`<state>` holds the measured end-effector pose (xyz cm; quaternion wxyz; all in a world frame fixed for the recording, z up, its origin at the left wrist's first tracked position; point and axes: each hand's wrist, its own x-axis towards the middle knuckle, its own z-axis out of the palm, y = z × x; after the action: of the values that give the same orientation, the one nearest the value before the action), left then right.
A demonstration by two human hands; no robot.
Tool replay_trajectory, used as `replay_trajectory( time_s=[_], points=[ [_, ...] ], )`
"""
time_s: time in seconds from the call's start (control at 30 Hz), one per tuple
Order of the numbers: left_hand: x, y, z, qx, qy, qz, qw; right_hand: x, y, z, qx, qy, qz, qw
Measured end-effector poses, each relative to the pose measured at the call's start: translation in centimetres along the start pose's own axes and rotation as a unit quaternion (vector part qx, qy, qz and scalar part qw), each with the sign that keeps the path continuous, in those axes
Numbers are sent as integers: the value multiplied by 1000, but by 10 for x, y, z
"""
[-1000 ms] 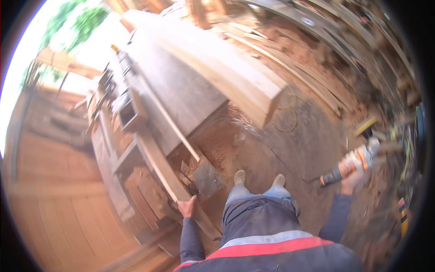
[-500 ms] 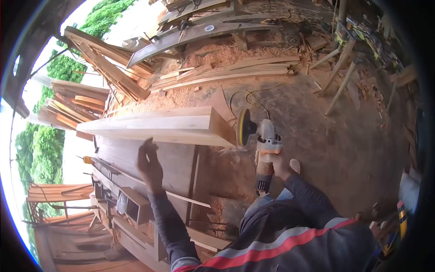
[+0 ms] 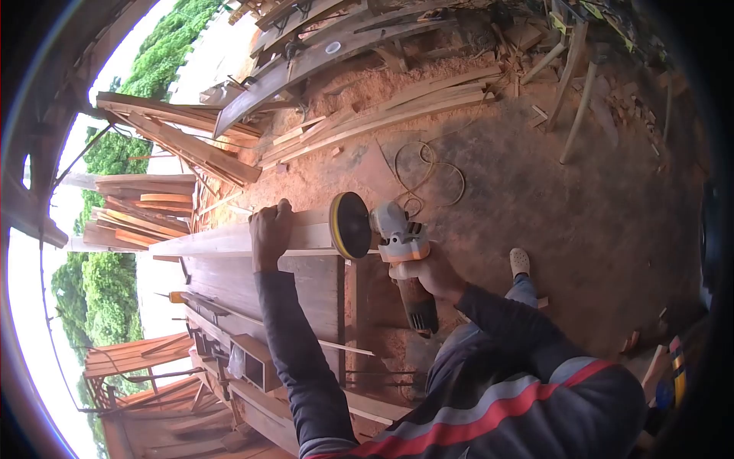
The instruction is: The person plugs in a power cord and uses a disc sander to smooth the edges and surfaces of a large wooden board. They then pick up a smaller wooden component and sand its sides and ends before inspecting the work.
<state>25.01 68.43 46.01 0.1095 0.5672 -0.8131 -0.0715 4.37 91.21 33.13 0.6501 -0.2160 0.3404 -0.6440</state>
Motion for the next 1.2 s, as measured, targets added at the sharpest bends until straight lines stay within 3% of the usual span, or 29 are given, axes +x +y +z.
replay_trajectory(
  time_s=[0.33,0.53,0.83,0.93,1.03,1.2],
  points=[
    [-3,7,-3,-4,-14,-35,999,-6,32,-14,-92,34,-17,995],
    [-1,0,-1,-10,-19,-25,999,2,17,2,-237,19,-130,963],
    [-3,1,2,-8,-3,-28,1000,-10,48,-16,-210,56,-95,971],
    [0,-5,0,1,-7,-9,1000,-6,61,-18,-129,71,-20,989],
    [6,-20,3,25,-9,32,999,-4,29,-1,-102,39,-19,994],
    [-3,4,-1,-4,-9,-32,999,-3,9,12,-120,23,-114,986]
  ],
)
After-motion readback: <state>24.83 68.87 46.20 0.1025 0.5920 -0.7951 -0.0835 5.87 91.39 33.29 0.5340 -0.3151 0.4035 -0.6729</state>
